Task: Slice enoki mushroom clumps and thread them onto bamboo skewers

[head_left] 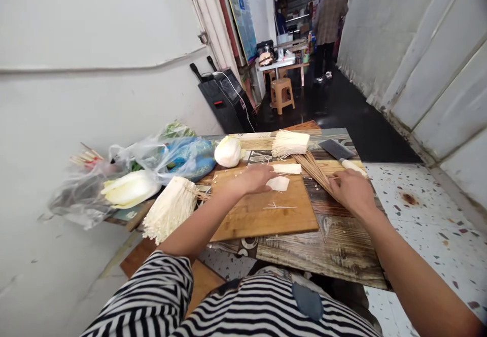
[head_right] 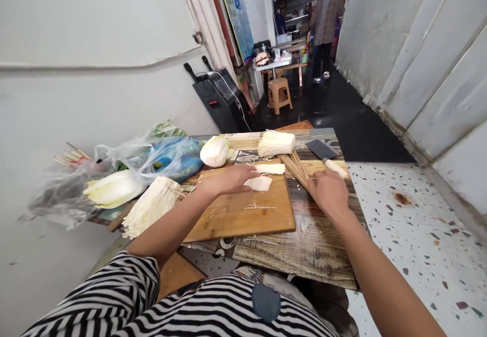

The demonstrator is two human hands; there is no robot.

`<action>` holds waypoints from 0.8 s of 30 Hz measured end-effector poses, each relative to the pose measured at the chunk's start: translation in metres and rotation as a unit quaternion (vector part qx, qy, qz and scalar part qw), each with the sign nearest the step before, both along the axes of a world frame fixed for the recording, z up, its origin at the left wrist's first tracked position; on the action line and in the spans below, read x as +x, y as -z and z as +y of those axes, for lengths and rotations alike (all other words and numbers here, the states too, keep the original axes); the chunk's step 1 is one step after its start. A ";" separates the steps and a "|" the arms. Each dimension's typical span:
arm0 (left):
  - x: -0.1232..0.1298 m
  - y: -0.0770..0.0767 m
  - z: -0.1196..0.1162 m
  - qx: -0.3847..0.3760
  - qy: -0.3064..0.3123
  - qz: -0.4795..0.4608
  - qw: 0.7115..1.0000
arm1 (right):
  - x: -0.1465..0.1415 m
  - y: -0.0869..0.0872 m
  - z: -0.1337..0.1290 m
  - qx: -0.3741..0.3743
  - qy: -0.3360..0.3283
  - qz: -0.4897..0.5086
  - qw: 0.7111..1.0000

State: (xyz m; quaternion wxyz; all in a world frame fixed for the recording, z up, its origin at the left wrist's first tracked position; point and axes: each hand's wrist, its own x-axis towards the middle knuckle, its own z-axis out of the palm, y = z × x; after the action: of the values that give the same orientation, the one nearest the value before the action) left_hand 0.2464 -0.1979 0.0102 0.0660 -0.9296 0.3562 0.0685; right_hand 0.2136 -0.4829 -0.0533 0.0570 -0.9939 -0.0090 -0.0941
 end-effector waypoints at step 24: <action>0.190 0.006 -0.097 0.030 0.116 -0.006 0.993 | 0.066 0.029 -0.044 -0.035 0.057 -0.005 0.998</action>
State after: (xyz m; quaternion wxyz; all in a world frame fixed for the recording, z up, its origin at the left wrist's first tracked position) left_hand 0.4368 -0.2950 0.0038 0.1032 -0.8802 0.4586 0.0649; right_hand 0.2797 -0.5270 -0.0824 0.0171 -0.9937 0.0442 -0.1014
